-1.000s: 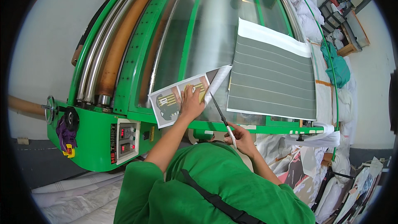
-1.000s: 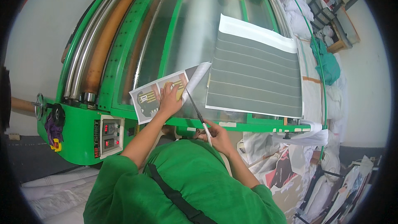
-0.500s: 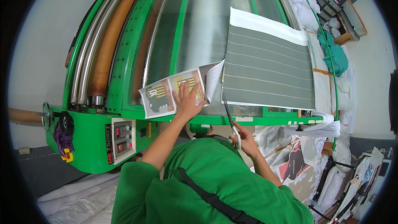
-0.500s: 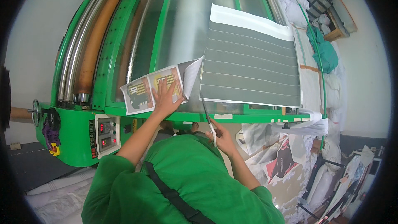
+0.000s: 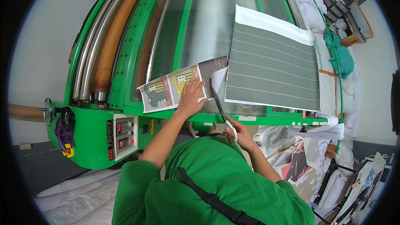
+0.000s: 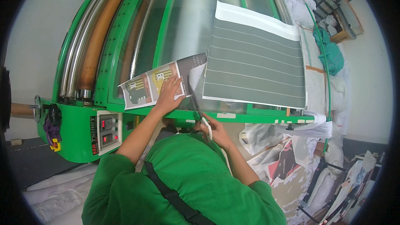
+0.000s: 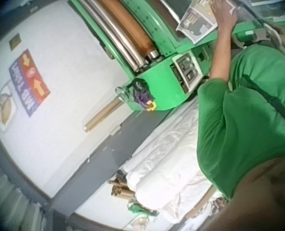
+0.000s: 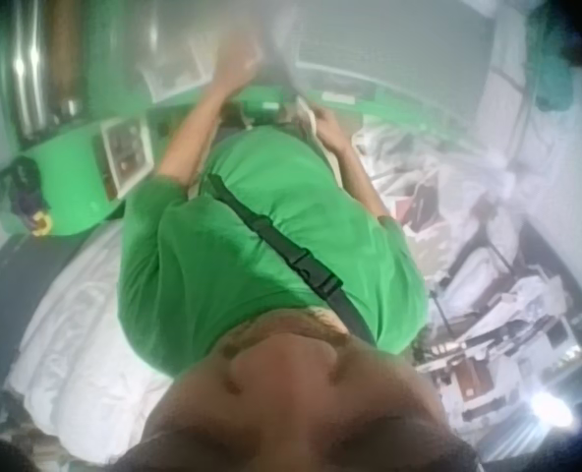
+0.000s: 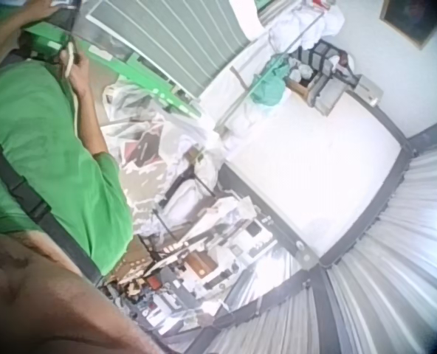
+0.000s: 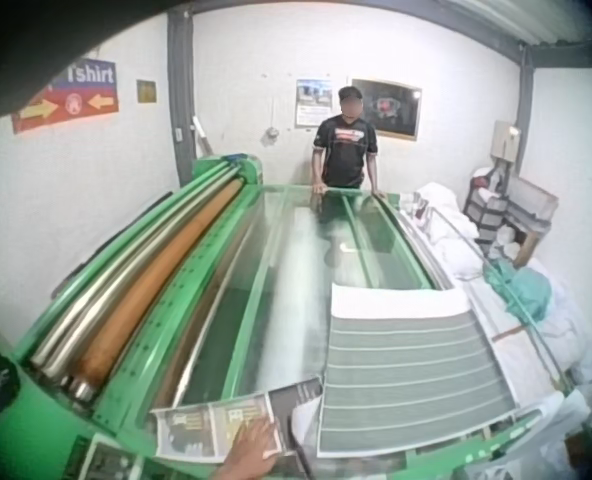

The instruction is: The person uses shears to trim a printed transfer sheet on a heat press platen, then places a white t-shirt on the platen and trims the fabric edges. The person handles the transfer sheet and t-shirt repeatedly, cutting and repositioning them.

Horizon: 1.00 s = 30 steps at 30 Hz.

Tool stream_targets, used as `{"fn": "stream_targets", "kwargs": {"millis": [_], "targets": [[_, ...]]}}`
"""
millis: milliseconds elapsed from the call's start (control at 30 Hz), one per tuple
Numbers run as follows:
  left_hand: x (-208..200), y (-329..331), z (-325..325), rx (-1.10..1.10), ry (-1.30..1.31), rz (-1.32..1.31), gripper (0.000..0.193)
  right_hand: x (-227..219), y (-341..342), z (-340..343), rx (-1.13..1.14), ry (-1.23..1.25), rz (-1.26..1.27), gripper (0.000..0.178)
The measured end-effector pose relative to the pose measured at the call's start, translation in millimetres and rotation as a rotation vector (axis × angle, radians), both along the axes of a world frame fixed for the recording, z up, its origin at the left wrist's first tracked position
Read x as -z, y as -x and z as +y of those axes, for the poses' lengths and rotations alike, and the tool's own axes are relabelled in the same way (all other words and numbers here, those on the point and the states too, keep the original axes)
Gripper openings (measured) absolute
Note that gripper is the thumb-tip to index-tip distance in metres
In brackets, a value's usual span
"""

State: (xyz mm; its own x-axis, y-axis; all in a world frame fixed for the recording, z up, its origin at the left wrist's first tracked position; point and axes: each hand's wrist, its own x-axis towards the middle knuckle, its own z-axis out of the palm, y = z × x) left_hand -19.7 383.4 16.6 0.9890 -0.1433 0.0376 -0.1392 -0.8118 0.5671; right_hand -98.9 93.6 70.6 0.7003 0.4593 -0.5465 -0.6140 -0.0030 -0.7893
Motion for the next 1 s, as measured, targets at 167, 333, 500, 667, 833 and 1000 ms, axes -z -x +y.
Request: {"fn": "stream_targets", "kwargs": {"millis": [167, 333, 500, 667, 833, 1000], "targets": [[-10.5, 8.5, 9.9, -0.009, 0.039, -0.042, 0.068, 12.4, 18.4, 6.7, 0.199, 0.007, -0.121, 0.076], [-3.5, 10.5, 20.3, 0.064, 0.08, -0.133, 0.05, 12.0, 24.7, 4.0, 0.139, 0.084, -0.2, 0.075], [-13.3, 13.0, 26.4, 0.156, -0.051, -0.118, 0.032, 28.2, 24.5, -4.7, 0.431, 0.087, -0.163, 0.072], [-8.7, 14.8, 29.5, 0.18, -0.106, -0.183, 0.026, 8.9, 25.5, -16.9, 0.406, 0.124, -0.267, 0.076], [0.0, 17.5, 17.2, 0.122, -0.083, -0.35, 0.015, -6.4, 14.0, -32.9, -0.142, 0.183, -0.259, 0.072], [7.4, 25.5, 3.0, 0.029, -0.053, -0.438, 0.015, -11.6, 6.6, -17.6, -0.206, 0.138, -0.045, 0.073]]}}
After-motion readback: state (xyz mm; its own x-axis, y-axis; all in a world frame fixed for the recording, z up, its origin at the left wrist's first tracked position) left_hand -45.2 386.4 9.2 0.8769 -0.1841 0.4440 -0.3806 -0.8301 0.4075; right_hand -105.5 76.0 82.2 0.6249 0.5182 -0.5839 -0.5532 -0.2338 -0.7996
